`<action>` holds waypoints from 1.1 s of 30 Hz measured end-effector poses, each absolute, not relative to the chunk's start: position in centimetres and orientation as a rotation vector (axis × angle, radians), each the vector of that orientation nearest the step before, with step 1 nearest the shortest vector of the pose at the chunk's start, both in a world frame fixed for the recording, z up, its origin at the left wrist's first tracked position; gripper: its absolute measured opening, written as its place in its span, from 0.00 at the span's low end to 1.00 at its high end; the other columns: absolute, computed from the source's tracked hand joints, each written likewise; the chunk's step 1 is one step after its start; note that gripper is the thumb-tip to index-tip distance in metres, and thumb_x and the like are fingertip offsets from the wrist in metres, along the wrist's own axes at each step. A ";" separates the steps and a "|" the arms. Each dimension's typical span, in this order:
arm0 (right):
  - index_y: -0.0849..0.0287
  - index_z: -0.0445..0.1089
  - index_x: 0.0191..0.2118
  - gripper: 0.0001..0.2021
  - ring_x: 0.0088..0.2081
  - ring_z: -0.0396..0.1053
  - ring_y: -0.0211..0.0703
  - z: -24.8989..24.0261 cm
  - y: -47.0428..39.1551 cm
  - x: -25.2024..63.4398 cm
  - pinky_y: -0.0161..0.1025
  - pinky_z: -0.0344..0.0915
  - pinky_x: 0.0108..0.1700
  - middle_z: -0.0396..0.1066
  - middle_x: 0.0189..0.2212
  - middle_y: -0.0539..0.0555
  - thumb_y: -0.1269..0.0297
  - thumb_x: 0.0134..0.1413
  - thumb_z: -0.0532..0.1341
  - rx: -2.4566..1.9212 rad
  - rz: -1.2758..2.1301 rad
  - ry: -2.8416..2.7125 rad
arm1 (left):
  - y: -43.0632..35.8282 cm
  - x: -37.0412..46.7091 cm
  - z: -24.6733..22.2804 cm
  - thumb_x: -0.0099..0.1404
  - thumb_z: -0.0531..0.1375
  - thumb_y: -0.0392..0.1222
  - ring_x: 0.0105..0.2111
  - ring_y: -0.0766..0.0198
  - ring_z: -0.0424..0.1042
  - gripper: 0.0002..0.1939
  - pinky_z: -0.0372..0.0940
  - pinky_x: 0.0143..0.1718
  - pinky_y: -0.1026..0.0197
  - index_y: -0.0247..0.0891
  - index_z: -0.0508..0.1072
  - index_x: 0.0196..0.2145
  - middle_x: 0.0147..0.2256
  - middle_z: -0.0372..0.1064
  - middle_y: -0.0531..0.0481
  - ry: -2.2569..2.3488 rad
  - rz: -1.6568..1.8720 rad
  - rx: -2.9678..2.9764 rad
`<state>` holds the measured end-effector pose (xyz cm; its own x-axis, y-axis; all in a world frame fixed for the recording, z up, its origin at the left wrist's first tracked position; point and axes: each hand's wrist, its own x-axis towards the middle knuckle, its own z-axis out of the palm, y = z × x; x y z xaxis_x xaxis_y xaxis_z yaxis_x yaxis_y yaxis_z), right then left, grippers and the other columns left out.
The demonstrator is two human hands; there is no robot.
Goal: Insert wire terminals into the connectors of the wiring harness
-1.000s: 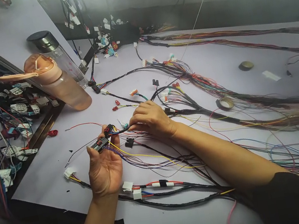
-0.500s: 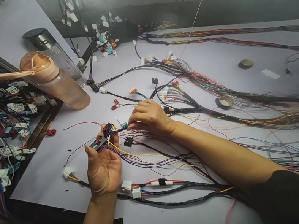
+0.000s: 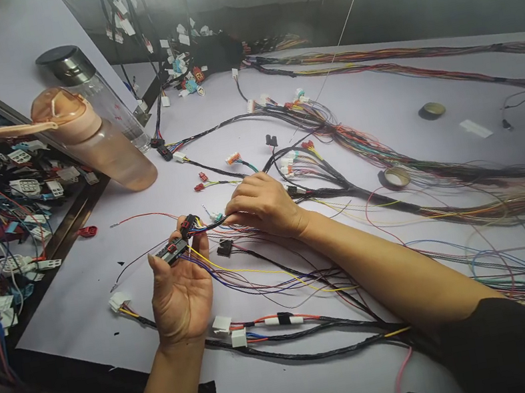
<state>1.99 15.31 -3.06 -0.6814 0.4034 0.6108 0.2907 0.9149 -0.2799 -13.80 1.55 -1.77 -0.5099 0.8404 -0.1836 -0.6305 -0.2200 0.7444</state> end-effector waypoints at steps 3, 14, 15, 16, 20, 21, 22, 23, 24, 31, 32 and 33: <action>0.58 0.73 0.36 0.20 0.35 0.63 0.39 -3.2 15.3 2.0 0.40 0.53 0.41 0.73 0.32 0.50 0.47 0.65 0.53 -0.465 0.192 -2.324 | 1.6 -13.9 -2.0 0.60 0.64 0.55 0.63 0.54 0.57 0.17 0.59 0.63 0.53 0.38 0.79 0.36 0.53 0.71 0.46 0.972 1.883 0.343; 0.58 0.74 0.35 0.19 0.34 0.64 0.39 -3.2 15.4 1.9 0.39 0.52 0.41 0.74 0.31 0.50 0.48 0.64 0.54 -0.449 0.182 -2.284 | 1.8 -13.7 -1.7 0.59 0.65 0.55 0.62 0.53 0.58 0.17 0.59 0.63 0.54 0.37 0.79 0.35 0.54 0.70 0.46 0.962 1.886 0.355; 0.58 0.74 0.35 0.20 0.34 0.64 0.39 -3.2 15.3 1.9 0.39 0.52 0.40 0.74 0.31 0.50 0.48 0.64 0.54 -0.444 0.179 -2.278 | 1.8 -13.7 -1.7 0.59 0.65 0.56 0.62 0.53 0.58 0.17 0.59 0.63 0.54 0.37 0.79 0.35 0.55 0.70 0.46 0.963 1.883 0.357; 0.58 0.74 0.35 0.20 0.34 0.64 0.39 -3.2 15.3 1.9 0.39 0.52 0.40 0.74 0.31 0.50 0.48 0.64 0.54 -0.442 0.179 -2.274 | 1.8 -13.7 -1.7 0.59 0.65 0.56 0.63 0.53 0.58 0.17 0.59 0.63 0.54 0.38 0.79 0.35 0.55 0.70 0.46 0.964 1.880 0.359; 0.58 0.74 0.35 0.20 0.34 0.63 0.39 -3.2 15.3 1.9 0.39 0.52 0.41 0.74 0.31 0.50 0.48 0.65 0.54 -0.461 0.191 -2.294 | 1.8 -13.7 -1.8 0.59 0.65 0.55 0.63 0.54 0.58 0.17 0.59 0.62 0.55 0.37 0.79 0.35 0.54 0.70 0.46 0.965 1.880 0.356; 0.57 0.74 0.36 0.20 0.35 0.64 0.39 -3.2 15.3 1.9 0.39 0.52 0.41 0.74 0.32 0.51 0.47 0.65 0.54 -0.471 0.198 -2.306 | 1.8 -13.8 -1.8 0.59 0.65 0.55 0.63 0.54 0.58 0.17 0.60 0.62 0.56 0.37 0.79 0.35 0.54 0.70 0.46 0.967 1.879 0.351; 0.57 0.74 0.36 0.20 0.35 0.64 0.39 -3.2 15.3 1.9 0.39 0.52 0.41 0.74 0.32 0.51 0.47 0.65 0.53 -0.481 0.206 -2.318 | 1.8 -13.8 -1.9 0.59 0.65 0.55 0.63 0.54 0.58 0.17 0.60 0.62 0.56 0.37 0.79 0.35 0.54 0.70 0.45 0.966 1.879 0.346; 0.57 0.74 0.36 0.20 0.36 0.64 0.39 -3.2 15.3 1.9 0.40 0.52 0.42 0.74 0.32 0.51 0.47 0.65 0.53 -0.492 0.213 -2.329 | 1.8 -13.8 -1.9 0.59 0.65 0.55 0.63 0.54 0.58 0.18 0.60 0.62 0.56 0.37 0.79 0.35 0.54 0.70 0.45 0.965 1.880 0.341; 0.57 0.74 0.37 0.20 0.36 0.64 0.39 -3.2 15.3 1.9 0.40 0.52 0.42 0.74 0.33 0.51 0.47 0.65 0.53 -0.501 0.218 -2.337 | 1.7 -13.8 -1.9 0.59 0.65 0.55 0.63 0.54 0.58 0.18 0.60 0.62 0.56 0.36 0.79 0.35 0.54 0.70 0.45 0.962 1.880 0.338; 0.57 0.74 0.36 0.20 0.36 0.65 0.39 -3.2 15.3 1.9 0.40 0.52 0.42 0.75 0.32 0.50 0.47 0.65 0.54 -0.493 0.183 -2.324 | 1.9 -13.9 -2.0 0.64 0.61 0.54 0.61 0.54 0.62 0.18 0.60 0.62 0.54 0.35 0.78 0.34 0.47 0.75 0.45 0.933 1.887 0.223; 0.57 0.74 0.36 0.20 0.35 0.65 0.39 -3.2 15.3 1.9 0.40 0.52 0.42 0.75 0.32 0.50 0.48 0.65 0.54 -0.489 0.175 -2.316 | 2.0 -13.9 -2.0 0.65 0.60 0.54 0.60 0.54 0.62 0.18 0.60 0.62 0.55 0.34 0.78 0.33 0.46 0.76 0.44 0.924 1.886 0.193; 0.57 0.74 0.36 0.19 0.35 0.65 0.39 -3.3 15.4 1.9 0.40 0.53 0.42 0.75 0.32 0.50 0.48 0.64 0.55 -0.483 0.169 -2.311 | 2.0 -13.9 -1.9 0.65 0.59 0.53 0.59 0.55 0.63 0.19 0.60 0.62 0.55 0.33 0.78 0.33 0.45 0.76 0.43 0.916 1.886 0.165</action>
